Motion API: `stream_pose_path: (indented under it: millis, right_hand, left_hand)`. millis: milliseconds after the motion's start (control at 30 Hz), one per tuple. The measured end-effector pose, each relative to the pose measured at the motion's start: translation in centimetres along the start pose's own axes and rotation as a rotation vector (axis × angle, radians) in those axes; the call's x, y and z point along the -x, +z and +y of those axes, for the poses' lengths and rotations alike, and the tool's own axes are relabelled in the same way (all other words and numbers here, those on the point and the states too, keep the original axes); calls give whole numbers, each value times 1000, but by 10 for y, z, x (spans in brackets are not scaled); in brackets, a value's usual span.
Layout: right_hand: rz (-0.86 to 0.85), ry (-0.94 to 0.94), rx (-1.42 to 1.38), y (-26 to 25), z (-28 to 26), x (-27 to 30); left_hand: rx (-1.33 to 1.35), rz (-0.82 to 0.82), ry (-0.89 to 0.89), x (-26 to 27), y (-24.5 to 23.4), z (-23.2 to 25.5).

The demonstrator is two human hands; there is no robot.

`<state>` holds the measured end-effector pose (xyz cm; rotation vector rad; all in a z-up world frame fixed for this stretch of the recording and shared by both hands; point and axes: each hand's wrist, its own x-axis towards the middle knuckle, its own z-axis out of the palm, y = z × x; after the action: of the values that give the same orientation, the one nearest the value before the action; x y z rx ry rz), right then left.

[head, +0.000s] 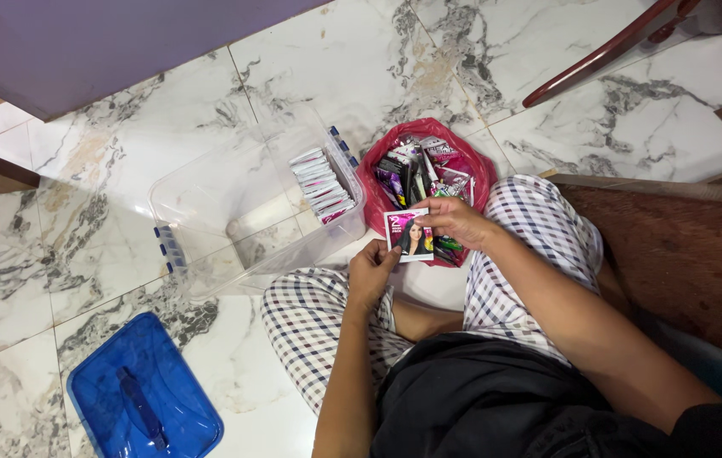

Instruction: The person sorts various small packets from a plastic bag into a clear plastic container, organizing them into a row.

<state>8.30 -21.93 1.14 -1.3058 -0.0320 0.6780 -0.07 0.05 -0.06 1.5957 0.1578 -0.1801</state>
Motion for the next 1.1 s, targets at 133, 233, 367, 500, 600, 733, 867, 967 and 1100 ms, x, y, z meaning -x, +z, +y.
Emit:
stream_pose_path:
  millis: [133,233,367,500,600,733,867,967,1100]
  right_hand:
    - [-21,-29,14,-9,11,-6]
    - [-6,-9,16,-12,16,-8]
    - [4,-10,33,-13,19,-10]
    - [14,-11,20,-12,18,-9]
    - [30,-16,9,-9,16,-10]
    - [45,-18,10,-9,16,-11]
    - [43,-6,13,-10,16,-11]
    - [-1,-7,21,-12,15,-9]
    - [-56,-3,67,-11,17,-8]
  left_hand:
    - [20,-5,-5,-1,-1,-2]
    - [17,5,12,-4,0,-7]
    - [33,7,17,-7,-1,-14]
    - [37,4,26,-8,-2,-17]
    - [44,-7,45,-7,-1,-17]
    - [47,-9,37,-7,-2,-19]
    - [46,-15,44,-10,-2,-22]
    - [53,-17,40,-8,-2,-21]
    - [-25,32,-2,-4,0,-8]
